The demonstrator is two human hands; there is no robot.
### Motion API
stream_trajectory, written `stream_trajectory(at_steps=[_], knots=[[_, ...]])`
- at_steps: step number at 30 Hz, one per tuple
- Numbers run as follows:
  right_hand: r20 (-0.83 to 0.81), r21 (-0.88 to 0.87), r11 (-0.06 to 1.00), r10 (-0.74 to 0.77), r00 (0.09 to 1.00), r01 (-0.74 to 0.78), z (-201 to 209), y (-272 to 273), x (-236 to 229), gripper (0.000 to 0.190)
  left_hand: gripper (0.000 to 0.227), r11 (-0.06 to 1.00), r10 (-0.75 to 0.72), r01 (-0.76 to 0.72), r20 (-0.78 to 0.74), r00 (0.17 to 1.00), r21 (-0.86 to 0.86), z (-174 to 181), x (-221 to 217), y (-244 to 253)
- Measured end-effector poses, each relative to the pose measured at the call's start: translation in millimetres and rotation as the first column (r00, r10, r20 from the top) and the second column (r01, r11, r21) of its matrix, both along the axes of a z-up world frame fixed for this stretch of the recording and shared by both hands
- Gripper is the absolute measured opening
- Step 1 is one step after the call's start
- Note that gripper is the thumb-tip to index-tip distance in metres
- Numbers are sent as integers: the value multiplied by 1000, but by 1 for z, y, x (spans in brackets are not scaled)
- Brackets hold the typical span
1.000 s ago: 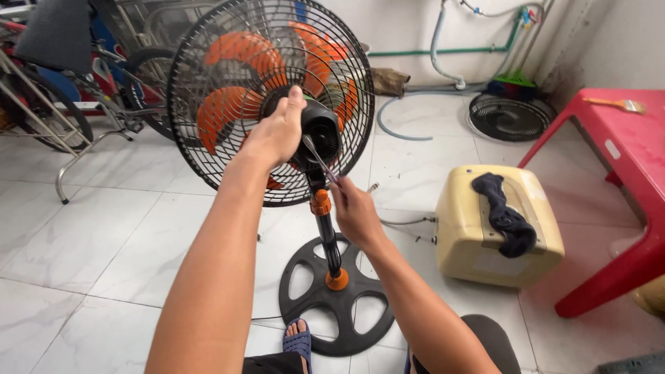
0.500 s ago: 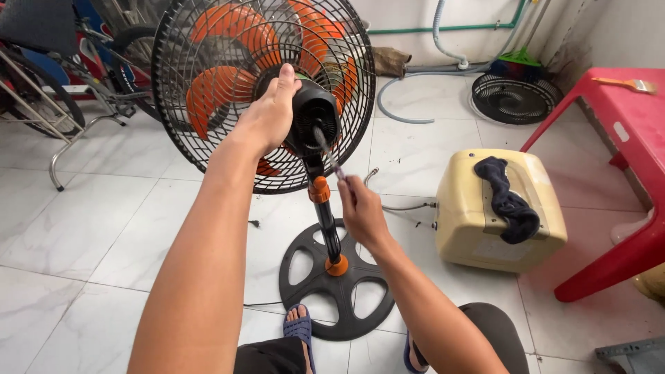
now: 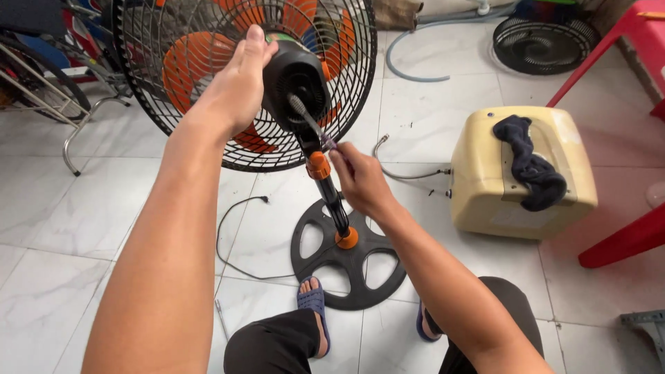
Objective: Using a screwdriver to remove screws from the rear motor housing of an electric stand fan.
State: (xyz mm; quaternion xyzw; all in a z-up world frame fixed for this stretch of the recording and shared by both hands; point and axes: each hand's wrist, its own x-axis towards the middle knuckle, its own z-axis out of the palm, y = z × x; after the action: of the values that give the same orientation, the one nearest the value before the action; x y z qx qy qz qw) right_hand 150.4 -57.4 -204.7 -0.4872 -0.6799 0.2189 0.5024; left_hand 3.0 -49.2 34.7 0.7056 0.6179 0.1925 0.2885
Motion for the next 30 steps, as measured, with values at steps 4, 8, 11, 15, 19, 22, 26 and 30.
stream_trajectory(at_steps=[4, 8, 11, 15, 19, 22, 26, 30], knots=[[-16, -10, 991, 136, 991, -136, 11, -17, -6, 22, 94, 999, -36, 37, -15, 999, 37, -8, 1, 13], [-127, 17, 999, -29, 992, 31, -6, -4, -3, 18, 92, 999, -20, 20, -3, 1000, 25, -6, 1, 9], [-97, -87, 995, 42, 994, -51, -3, -9, -3, 19, 92, 998, -40, 40, -7, 999, 50, -6, 3, 9], [-92, -108, 993, 28, 995, -38, 3, -11, 1, 21, 90, 1000, 10, -10, -41, 999, -2, 2, 5, -1], [-82, -95, 993, 60, 995, -68, 8, -20, 1, 21, 88, 1000, 25, -25, -52, 998, -4, 1, 3, 0], [-122, -125, 992, -32, 992, 17, 8, -13, 2, 24, 85, 998, -51, 51, 23, 998, 35, -8, 0, 8], [-88, -188, 981, 36, 995, -52, 20, -19, -2, 23, 86, 1000, -7, 8, -32, 999, 29, -2, 2, 3], [-92, -160, 987, 17, 996, -31, 17, -19, -4, 24, 84, 1000, -15, 15, -14, 1000, 11, -3, 1, 2]])
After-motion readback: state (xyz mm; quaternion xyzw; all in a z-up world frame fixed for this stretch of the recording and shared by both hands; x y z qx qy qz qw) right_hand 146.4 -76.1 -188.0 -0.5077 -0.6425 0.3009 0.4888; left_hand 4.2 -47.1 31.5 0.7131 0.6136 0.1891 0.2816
